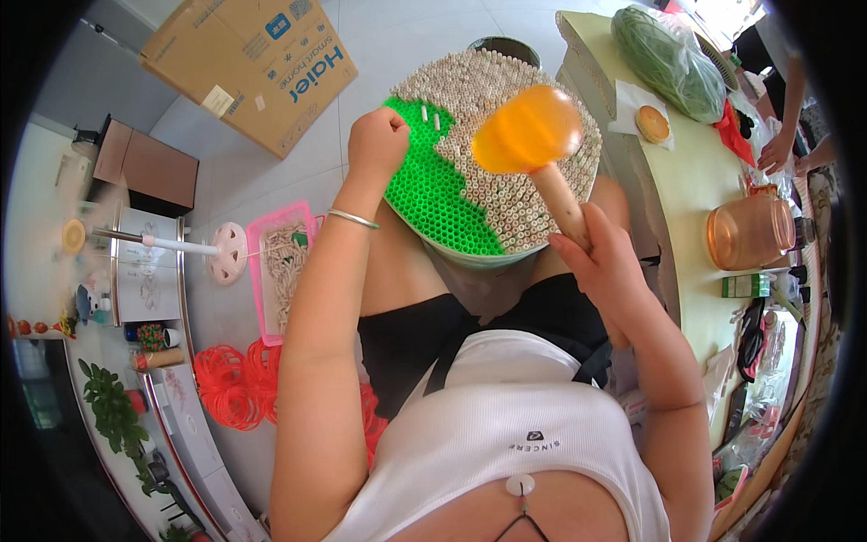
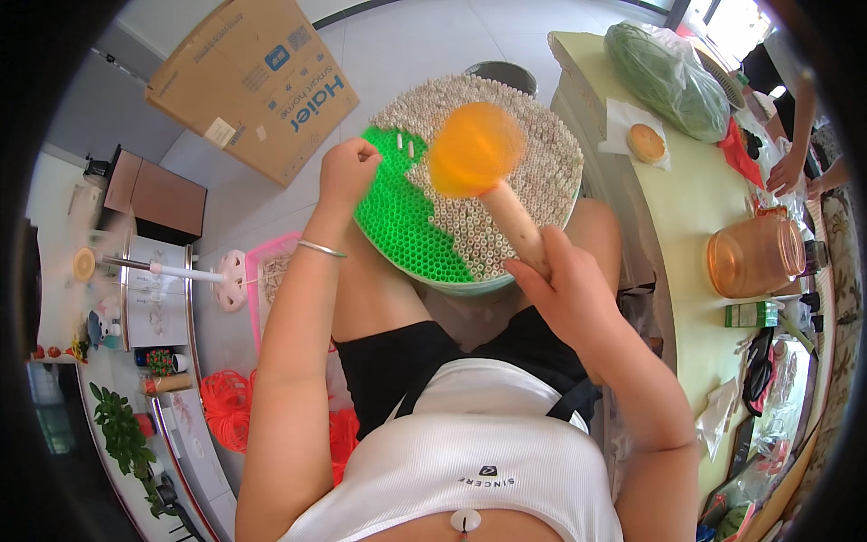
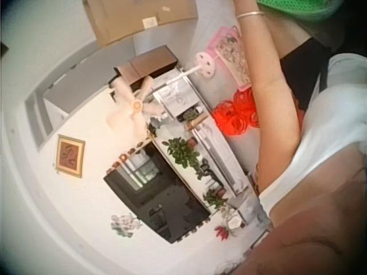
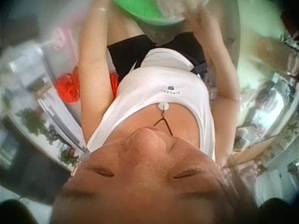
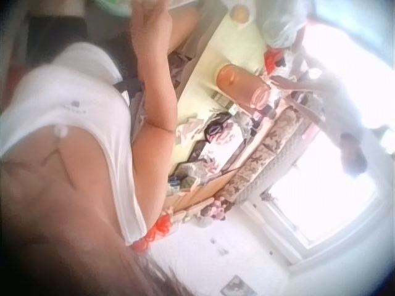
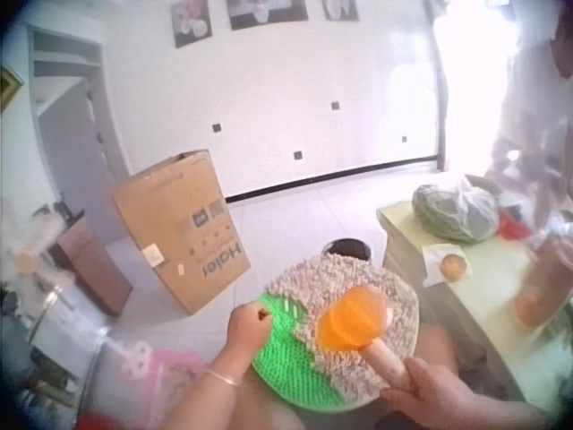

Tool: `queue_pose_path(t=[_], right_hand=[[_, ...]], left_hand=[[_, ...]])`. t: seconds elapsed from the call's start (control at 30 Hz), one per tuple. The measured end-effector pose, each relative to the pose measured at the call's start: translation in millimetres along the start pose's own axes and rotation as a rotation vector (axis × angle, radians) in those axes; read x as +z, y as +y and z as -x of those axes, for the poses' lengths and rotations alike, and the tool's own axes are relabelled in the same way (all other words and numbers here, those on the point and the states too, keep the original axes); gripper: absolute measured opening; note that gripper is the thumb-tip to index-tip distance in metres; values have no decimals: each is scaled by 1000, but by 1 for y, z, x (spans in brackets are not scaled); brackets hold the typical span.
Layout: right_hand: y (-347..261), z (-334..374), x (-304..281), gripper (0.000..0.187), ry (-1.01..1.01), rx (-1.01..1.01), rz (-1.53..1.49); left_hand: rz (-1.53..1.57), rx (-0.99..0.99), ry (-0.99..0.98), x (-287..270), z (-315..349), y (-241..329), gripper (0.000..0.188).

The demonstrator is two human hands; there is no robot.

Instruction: The person picks up white cylindrical pegs from a tray and inserts them into a circular green grid, then uses a yellow mallet to tap the pegs into the holes.

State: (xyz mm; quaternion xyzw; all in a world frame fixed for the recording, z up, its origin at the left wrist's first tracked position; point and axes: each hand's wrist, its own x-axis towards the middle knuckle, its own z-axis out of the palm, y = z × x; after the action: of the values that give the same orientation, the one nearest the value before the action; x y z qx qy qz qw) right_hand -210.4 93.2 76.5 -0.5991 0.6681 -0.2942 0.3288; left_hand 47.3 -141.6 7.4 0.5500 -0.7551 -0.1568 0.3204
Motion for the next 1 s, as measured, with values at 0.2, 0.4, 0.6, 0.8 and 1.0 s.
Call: queue_pose_path(t=[0.2,0.4,0.6,0.8,1.0], right_hand=[[9,21,-3,23,-3,275,-293],[22,25,8,22,-31,290,-345],[22,22,9,22,-50,281,-314],[18,18,10,19,-36,295,-392],[15,21,7,18,-31,295,-379]], left_hand=[[-136,-46,65,38,-21,11,16],[-311,-90,8,44,-36,15,18],[257,3,-38,9,6,17,16],[521,48,-169,2,68,38,8],[288,322,-159,7,72,48,8]])
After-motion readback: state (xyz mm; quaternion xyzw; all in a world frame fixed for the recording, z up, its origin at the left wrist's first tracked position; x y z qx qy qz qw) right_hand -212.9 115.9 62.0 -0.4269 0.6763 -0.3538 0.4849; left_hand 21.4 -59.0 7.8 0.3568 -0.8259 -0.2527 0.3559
